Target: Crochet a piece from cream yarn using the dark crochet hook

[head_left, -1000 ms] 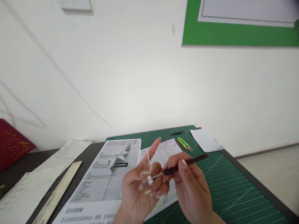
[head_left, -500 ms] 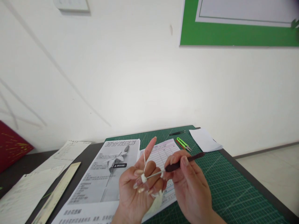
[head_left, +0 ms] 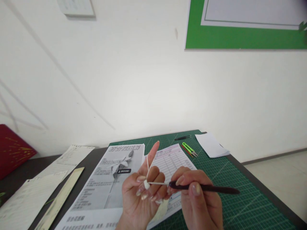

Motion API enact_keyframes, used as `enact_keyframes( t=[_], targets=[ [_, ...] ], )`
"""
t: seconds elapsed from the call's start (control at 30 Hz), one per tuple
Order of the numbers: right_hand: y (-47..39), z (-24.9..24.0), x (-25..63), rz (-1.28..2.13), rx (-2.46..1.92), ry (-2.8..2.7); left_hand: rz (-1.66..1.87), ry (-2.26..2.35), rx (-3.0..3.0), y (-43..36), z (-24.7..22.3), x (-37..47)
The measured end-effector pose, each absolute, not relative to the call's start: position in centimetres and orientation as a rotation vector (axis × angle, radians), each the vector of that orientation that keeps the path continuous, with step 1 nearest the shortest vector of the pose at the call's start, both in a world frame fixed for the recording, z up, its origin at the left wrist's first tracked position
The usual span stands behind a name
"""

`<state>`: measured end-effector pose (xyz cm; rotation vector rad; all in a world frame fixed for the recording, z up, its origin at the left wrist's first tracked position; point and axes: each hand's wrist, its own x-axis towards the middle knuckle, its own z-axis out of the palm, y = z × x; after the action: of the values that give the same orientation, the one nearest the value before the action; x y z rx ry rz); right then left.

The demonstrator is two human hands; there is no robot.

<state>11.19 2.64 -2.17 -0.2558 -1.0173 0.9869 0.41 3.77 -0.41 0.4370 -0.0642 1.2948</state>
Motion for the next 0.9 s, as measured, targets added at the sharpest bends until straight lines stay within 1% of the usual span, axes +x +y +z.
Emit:
enact_keyframes(
  t=[0.37, 0.57, 0.8, 0.9],
  targets=[
    [2.73, -2.28, 11.4, 0.968, -0.249, -1.089, 1.289, -0.016, 0.447, 3.85, -0.35, 0.6],
    [2.5, -1.79, 10.83, 0.947, -0.281, -0.997, 1.289, 0.0, 0.439, 3.74, -0.39, 0.57],
    [2.69, -2.08, 11.24, 0.963, -0.248, -1.069, 1.293, -0.003, 0.433, 3.86, -0.6, 0.44],
    [2.58, -2.05, 11.09, 0.964, -0.264, -1.015, 1.302, 0.012, 0.437, 3.83, -0.57, 0.47]
  ],
)
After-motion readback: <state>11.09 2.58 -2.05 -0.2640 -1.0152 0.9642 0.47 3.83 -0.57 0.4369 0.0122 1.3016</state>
